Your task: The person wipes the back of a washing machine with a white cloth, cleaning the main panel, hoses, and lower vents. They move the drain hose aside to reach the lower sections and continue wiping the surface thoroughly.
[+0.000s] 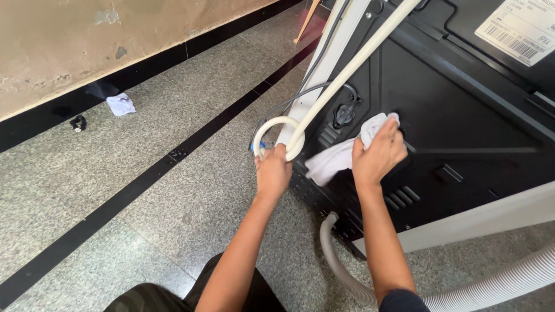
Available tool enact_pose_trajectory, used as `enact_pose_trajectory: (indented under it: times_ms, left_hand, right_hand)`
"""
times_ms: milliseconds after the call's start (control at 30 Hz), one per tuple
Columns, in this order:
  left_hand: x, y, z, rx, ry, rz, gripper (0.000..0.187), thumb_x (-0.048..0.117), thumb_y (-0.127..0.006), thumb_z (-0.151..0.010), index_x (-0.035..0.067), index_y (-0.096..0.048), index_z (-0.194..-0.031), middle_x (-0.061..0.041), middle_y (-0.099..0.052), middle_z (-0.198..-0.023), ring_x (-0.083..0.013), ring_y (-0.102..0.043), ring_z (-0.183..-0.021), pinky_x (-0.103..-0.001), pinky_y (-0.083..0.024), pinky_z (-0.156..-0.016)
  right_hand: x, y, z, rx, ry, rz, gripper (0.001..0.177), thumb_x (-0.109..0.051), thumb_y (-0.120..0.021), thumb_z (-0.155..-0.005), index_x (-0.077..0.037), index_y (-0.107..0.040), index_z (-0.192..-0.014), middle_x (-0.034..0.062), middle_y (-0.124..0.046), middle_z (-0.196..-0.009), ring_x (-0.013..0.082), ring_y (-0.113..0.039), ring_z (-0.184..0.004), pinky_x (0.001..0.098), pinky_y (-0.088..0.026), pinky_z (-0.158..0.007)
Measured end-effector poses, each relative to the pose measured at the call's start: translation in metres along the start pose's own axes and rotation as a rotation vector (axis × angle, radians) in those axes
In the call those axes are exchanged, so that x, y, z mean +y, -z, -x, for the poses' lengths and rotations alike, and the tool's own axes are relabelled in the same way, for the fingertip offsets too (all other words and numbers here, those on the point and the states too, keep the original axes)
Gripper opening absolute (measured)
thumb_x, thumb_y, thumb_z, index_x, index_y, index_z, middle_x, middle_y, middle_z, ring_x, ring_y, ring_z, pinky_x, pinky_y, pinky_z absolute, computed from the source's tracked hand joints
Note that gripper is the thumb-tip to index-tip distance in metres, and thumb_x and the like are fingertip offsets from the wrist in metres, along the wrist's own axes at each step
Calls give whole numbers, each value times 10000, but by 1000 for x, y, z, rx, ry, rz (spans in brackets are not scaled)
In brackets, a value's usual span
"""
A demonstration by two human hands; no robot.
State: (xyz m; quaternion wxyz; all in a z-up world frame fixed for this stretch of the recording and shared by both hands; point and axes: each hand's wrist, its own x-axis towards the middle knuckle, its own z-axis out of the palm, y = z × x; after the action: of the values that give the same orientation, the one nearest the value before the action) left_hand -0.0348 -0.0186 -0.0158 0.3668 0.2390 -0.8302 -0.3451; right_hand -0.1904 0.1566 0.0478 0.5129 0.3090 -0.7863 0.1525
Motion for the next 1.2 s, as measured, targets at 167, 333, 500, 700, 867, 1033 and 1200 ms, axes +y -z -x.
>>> enact_pose_trajectory:
  times_ms: [167, 333, 500, 700, 867, 1033, 1200]
  left_hand:
    - [8, -15, -1, -47, 29, 38, 151, 155, -651, -913, 57, -585, -1007, -167, -702, -937, -399, -659, -977, -659, -407, -998]
    - [12, -18, 2, -45, 13, 32, 194, 105, -650, -832, 49, -588, -1007, -175, -703, -946, -412, -652, -993, -670, -388, -1013]
    - [8, -2, 5, -17, 7, -16, 165, 113, -636, -895, 67, -607, -1051, -168, -709, -978, -399, -659, -1017, -667, -396, -1033]
    - [6, -2, 19, 114, -83, -3, 379, 187, -676, -890, 69, -583, -1239, -154, -682, -1095, -400, -643, -1056, -640, -414, -1021]
    - [-5, -36, 35, 75, -95, -58, 615, 157, -645, -927, 46, -431, -1493, -159, -576, -1310, -370, -554, -1254, -591, -400, -1123]
    - [-18, -82, 63, -160, 47, -195, 805, 148, -657, -849, 4, -283, -1546, -217, -428, -1466, -422, -380, -1389, -624, -353, -1092]
    - [-48, -102, 111, -525, 242, -39, 708, 152, -610, -884, 48, -332, -1527, -232, -428, -1501, -440, -455, -1357, -520, -433, -1082]
  right_hand:
    - [9, -56, 41, -188, 171, 224, 693, -368, -676, -913, 41, -491, -1442, 184, -570, -1399, 462, -400, -1433, 660, -261, -1160]
    - [-2, -98, 129, -362, 393, 176, 558, -233, -579, -1009, -56, -509, -1533, 104, -580, -1433, 323, -399, -1475, 591, -260, -1228]
    - [-12, -94, 173, -534, 623, 244, 632, -211, -561, -926, -54, -440, -1525, 81, -511, -1530, 267, -363, -1507, 544, -251, -1206]
    - [6, -16, 116, -430, 659, 449, 512, -142, -550, -944, -80, -552, -1452, 162, -571, -1350, 342, -490, -1381, 601, -346, -1146]
    - [71, 53, 15, 25, 147, 182, 440, -144, -588, -973, -46, -670, -1394, 235, -567, -1466, 447, -353, -1524, 723, -103, -1240]
    - [87, 18, -33, 193, -39, 304, 585, -341, -670, -987, -25, -616, -1476, 368, -472, -1498, 526, -188, -1484, 714, -96, -1174]
    - [52, -77, 30, -226, 391, 321, 275, -248, -546, -1006, -28, -630, -1147, 262, -668, -1276, 425, -687, -923, 560, -518, -930]
